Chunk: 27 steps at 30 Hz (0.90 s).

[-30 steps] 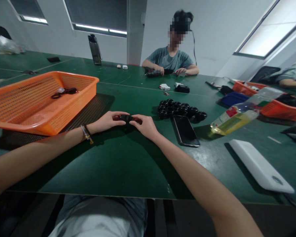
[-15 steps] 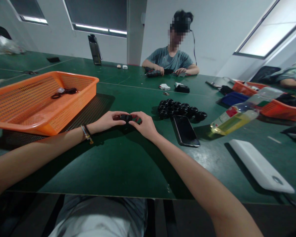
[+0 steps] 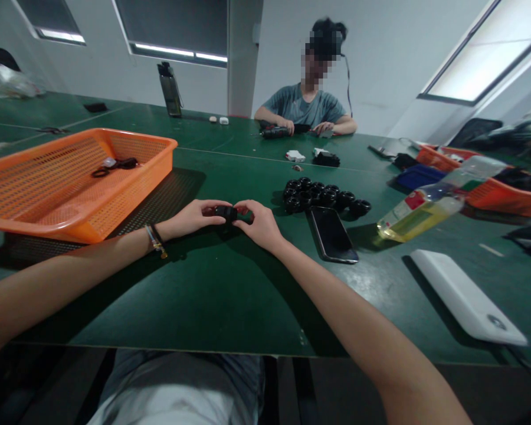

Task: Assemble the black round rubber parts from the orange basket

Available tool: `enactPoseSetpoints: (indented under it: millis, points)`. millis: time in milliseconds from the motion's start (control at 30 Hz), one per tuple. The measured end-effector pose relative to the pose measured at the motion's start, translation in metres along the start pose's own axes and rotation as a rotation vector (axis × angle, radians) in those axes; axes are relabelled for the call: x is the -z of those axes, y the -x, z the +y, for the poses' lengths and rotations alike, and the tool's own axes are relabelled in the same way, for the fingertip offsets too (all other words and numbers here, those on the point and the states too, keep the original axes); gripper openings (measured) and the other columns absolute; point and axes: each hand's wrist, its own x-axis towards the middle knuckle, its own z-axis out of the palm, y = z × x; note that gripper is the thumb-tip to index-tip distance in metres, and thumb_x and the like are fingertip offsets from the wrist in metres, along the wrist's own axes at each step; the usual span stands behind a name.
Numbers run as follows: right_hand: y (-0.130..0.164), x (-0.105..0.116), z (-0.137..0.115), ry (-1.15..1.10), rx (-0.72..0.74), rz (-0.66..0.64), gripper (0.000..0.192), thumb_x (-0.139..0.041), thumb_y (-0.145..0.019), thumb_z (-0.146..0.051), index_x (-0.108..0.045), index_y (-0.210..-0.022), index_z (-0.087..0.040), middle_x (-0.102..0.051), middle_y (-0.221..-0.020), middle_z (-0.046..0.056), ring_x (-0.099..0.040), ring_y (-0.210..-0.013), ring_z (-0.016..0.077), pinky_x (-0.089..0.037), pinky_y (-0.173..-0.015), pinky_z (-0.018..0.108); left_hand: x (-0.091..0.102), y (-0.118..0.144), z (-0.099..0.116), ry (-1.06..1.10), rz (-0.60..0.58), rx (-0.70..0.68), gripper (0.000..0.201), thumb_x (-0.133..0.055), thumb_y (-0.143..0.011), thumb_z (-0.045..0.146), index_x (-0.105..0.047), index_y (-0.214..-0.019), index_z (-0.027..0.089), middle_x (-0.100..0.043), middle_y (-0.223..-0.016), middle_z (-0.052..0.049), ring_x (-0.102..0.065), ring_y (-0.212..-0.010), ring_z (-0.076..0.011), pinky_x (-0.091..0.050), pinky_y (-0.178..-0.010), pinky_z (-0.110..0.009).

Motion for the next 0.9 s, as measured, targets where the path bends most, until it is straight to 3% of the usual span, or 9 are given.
enactPoseSetpoints:
  millis: [900]
  points:
    - [-0.0006, -0.0003, 0.0001, -0.001, -0.027, -0.012, 0.020, -0.064, -0.070, -0.019, -0.062, -0.090, -0.018, -0.067, -0.084, 0.003, -0.061, -0.077, 0.0167, -0.047, -0.064, 0.029, 0.0001, -0.0004, -0.0023, -0.014, 0.005, 0.006, 0.051, -0.062, -0.070, 0.036, -0.056, -0.116, 0.014, -0.065, -0.102, -0.007, -0.060, -0.090, -0.0187, -0.046, -0.085, -0.036]
